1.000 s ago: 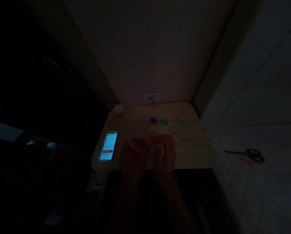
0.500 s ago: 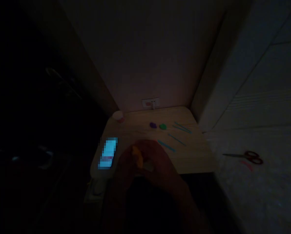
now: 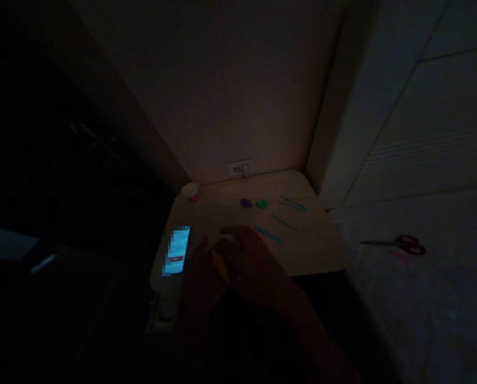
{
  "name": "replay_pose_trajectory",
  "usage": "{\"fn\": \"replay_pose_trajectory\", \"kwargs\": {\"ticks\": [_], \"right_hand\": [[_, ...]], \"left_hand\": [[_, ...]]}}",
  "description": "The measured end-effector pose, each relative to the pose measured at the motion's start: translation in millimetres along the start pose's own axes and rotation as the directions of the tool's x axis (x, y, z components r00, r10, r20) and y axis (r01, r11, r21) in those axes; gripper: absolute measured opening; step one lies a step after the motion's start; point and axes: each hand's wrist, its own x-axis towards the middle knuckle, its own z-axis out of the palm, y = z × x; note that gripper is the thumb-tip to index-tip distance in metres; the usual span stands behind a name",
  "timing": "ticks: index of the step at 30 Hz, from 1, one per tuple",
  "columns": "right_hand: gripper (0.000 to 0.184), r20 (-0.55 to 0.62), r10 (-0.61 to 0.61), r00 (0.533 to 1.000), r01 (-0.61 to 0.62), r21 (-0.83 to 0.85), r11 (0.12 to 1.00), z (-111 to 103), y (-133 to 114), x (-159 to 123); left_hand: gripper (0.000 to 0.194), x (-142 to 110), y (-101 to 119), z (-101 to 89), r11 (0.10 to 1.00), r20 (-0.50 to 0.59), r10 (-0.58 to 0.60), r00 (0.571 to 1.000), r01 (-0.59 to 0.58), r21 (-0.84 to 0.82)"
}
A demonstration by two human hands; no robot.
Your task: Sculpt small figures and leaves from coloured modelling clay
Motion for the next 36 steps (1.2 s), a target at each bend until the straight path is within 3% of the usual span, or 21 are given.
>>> {"fn": "replay_pose_trajectory", "kwargs": {"ticks": [3,10,14,19,23,30,36], "right_hand": [[0.047,0.027,-0.004,1.0,0.005,-0.035,0.999,-3.0,1.3,0.0],[0.054,0.0,0.035,0.999,-0.035,-0.022,0.999,-11.9,16.8,-8.4],[0.069,0.066,0.037,0.997,-0.042,0.078,0.996,-14.3,17.6,-11.1],[0.069,0.057,0.036,0.998,-0.042,0.104,0.994,-7.3,16.3,-12.2],[0.074,-0.031,0.049,0.998,-0.045,0.122,0.992,-0.6,16.6,-20.8],[0.045,-0.072,0.154,0.985,-0.142,0.154,0.978,8.2,6.2,-36.9],[0.038,-0.104,0.159,0.982,-0.138,0.188,0.972,10.4,5.4,-34.9]], "left_hand": [[0.038,1.6,-0.5,0.4,0.997,0.018,-0.077,0.997,0.077,-0.029],[0.046,6.3,-3.4,-4.9,0.992,0.123,-0.119,0.985,0.114,0.047],[0.041,7.4,-5.5,-5.8,0.992,0.092,-0.129,0.987,0.129,0.01],[0.033,8.9,-5.2,0.3,0.993,-0.03,-0.097,0.995,0.094,-0.075],[0.053,8.6,-1.5,-0.6,0.997,-0.063,-0.033,0.997,0.028,-0.075],[0.067,7.1,-0.8,-8.0,0.992,-0.06,0.114,0.992,-0.117,-0.056],[0.069,11.0,-5.1,-8.7,0.986,-0.046,0.139,0.989,-0.143,-0.085]]}}
